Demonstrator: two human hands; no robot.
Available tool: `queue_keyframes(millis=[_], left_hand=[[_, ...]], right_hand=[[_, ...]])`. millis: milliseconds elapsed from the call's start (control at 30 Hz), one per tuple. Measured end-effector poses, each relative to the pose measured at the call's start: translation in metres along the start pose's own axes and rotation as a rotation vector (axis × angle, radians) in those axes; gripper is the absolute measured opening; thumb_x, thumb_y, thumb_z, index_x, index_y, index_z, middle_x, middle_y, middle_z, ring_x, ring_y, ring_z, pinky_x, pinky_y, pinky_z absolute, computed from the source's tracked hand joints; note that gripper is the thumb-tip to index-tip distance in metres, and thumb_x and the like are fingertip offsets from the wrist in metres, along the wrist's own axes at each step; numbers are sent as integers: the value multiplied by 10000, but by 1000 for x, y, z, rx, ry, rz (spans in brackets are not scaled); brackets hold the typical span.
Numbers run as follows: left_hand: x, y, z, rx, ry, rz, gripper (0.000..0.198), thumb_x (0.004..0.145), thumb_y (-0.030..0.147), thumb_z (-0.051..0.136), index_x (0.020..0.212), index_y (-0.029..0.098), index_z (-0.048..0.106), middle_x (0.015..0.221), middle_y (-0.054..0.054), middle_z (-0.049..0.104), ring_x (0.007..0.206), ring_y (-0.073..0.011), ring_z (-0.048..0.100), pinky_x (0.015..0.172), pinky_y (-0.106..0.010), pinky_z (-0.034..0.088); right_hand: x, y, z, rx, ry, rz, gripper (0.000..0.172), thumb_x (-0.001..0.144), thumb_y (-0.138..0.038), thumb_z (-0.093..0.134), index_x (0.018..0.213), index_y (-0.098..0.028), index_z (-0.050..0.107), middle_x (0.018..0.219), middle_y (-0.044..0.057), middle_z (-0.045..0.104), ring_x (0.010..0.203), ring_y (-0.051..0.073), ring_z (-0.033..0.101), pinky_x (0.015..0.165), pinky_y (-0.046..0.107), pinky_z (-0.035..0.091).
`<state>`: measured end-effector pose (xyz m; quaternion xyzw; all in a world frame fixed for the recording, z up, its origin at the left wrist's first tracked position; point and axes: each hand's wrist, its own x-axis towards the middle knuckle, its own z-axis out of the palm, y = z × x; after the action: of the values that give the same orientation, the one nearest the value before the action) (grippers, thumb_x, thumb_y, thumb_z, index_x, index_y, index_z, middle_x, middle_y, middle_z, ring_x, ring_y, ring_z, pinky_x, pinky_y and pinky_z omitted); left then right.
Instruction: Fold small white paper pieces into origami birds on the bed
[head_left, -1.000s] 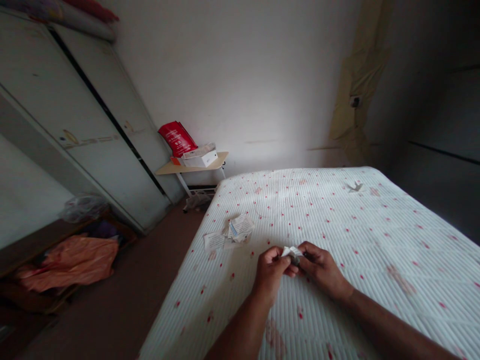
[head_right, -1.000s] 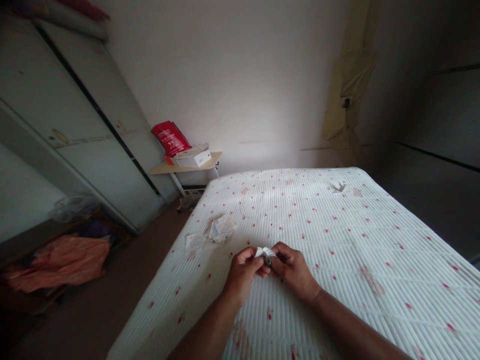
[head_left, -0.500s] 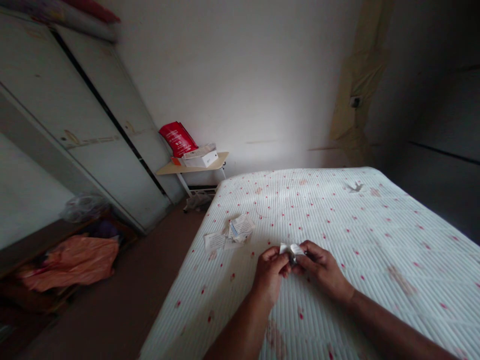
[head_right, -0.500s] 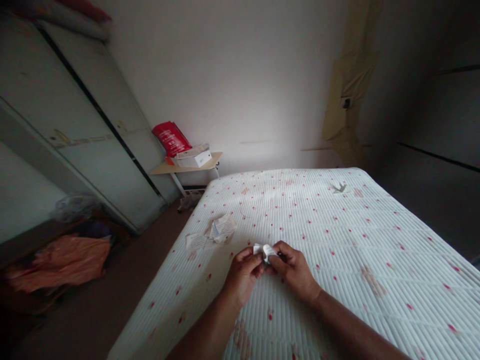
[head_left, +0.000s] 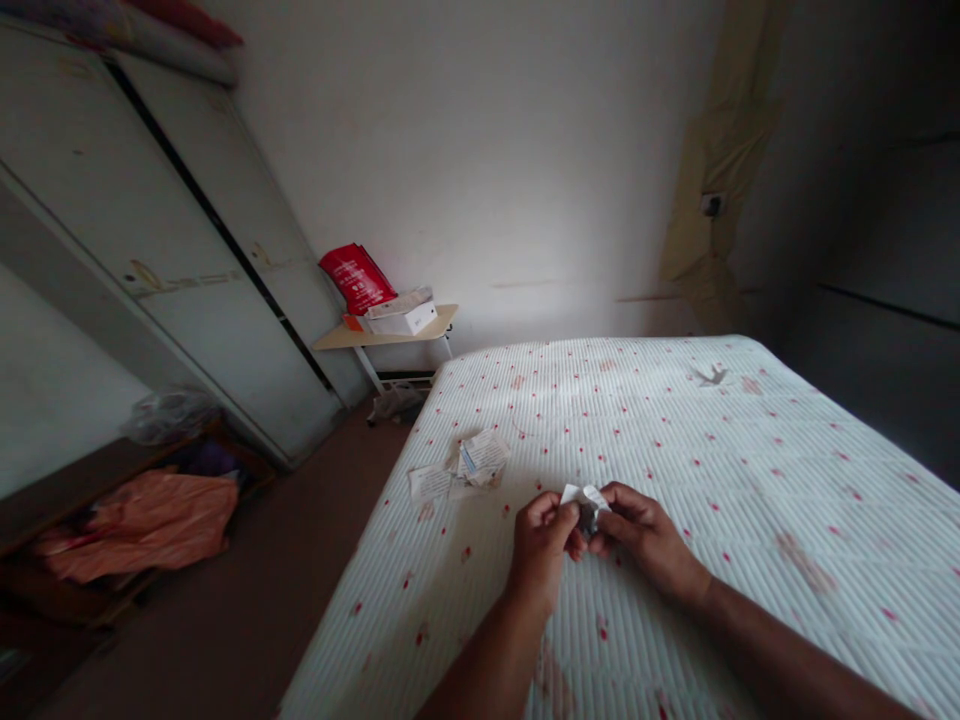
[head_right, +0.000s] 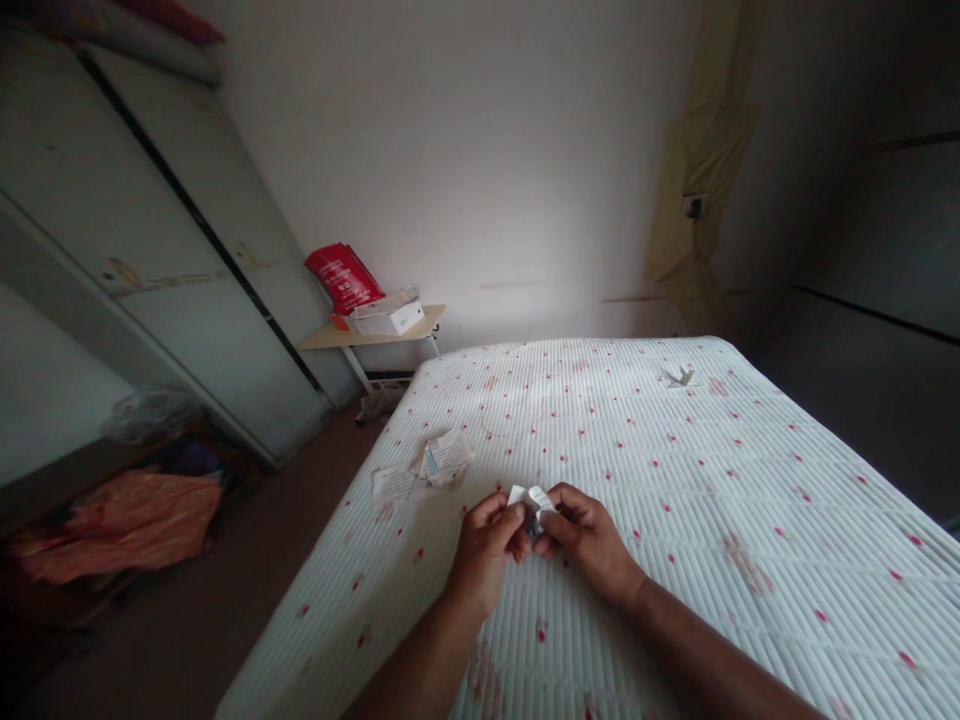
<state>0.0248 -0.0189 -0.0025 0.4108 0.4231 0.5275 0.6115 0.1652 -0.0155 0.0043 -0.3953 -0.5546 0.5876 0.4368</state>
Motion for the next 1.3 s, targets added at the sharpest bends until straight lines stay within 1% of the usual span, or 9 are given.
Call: queue_keyframes(millis=[167, 333, 500, 567, 800, 933, 1133, 1200, 1300], left_hand=[[-3, 7, 2, 92, 41, 35, 385, 666, 504, 632, 682, 128, 554, 436, 23, 512, 371, -73, 433, 384, -186, 334], [-6, 9, 4, 130, 56, 41, 413, 700, 521, 591, 734, 109, 589, 456, 0, 542, 392, -100, 490, 395, -199, 382], [-6, 9, 3, 186, 64, 56, 413, 703, 524, 588, 686, 111, 596, 421, 12, 510, 368, -82, 446, 381, -189, 338], [-6, 10, 2, 217, 54, 64, 400, 705, 511, 587, 663, 114, 598, 422, 11, 507, 374, -79, 441, 380, -185, 321], [-5, 13, 0, 298, 51, 151, 286, 713, 391, 584, 595, 131, 604, 489, 11, 509, 453, -90, 479, 428, -190, 347], [-3, 12, -2, 306, 12, 132, 253, 730, 352, 564, 662, 118, 632, 517, 0, 534, 461, -96, 500, 434, -191, 371], [-2, 16, -8, 338, -82, 74, 287, 758, 351, 538, 728, 97, 668, 522, -34, 584, 476, -115, 528, 469, -209, 414], [-2, 18, -9, 357, -117, 77, 275, 760, 334, 535, 717, 98, 671, 543, -41, 594, 496, -122, 538, 481, -213, 424], [-2, 21, -9, 410, -141, 130, 223, 747, 271, 528, 661, 108, 654, 586, -37, 583, 529, -125, 552, 483, -205, 427]], right_hand=[[0, -2, -1, 14, 31, 23, 364, 738, -535, 582, 756, -175, 535, 578, -2, 597, 525, 134, 563, 511, 260, 425], [1, -2, -2, 51, 11, -2, 323, 745, -491, 599, 748, -173, 543, 574, -6, 597, 522, 125, 547, 531, 263, 429], [2, 1, -4, 74, 8, 0, 309, 766, -479, 581, 766, -171, 551, 573, -5, 602, 526, 129, 552, 531, 264, 427], [2, 1, -4, 63, 11, 5, 314, 762, -484, 582, 764, -171, 553, 564, -4, 604, 520, 131, 553, 524, 263, 425], [0, -4, -3, 10, -34, 1, 311, 759, -479, 589, 749, -170, 557, 605, 8, 627, 534, 129, 569, 502, 244, 422], [0, -1, -4, 5, -32, -24, 291, 773, -458, 585, 752, -168, 564, 610, 2, 620, 547, 123, 566, 506, 236, 424], [0, -2, -9, -8, -42, -20, 261, 764, -428, 606, 748, -169, 575, 650, 7, 622, 580, 130, 572, 530, 247, 433], [0, -3, -10, -14, -68, -31, 251, 763, -416, 609, 739, -168, 578, 666, 10, 622, 590, 129, 569, 559, 257, 441], [1, -4, -10, -51, -76, -47, 251, 771, -418, 595, 743, -169, 579, 666, 9, 612, 585, 124, 551, 563, 256, 433]])
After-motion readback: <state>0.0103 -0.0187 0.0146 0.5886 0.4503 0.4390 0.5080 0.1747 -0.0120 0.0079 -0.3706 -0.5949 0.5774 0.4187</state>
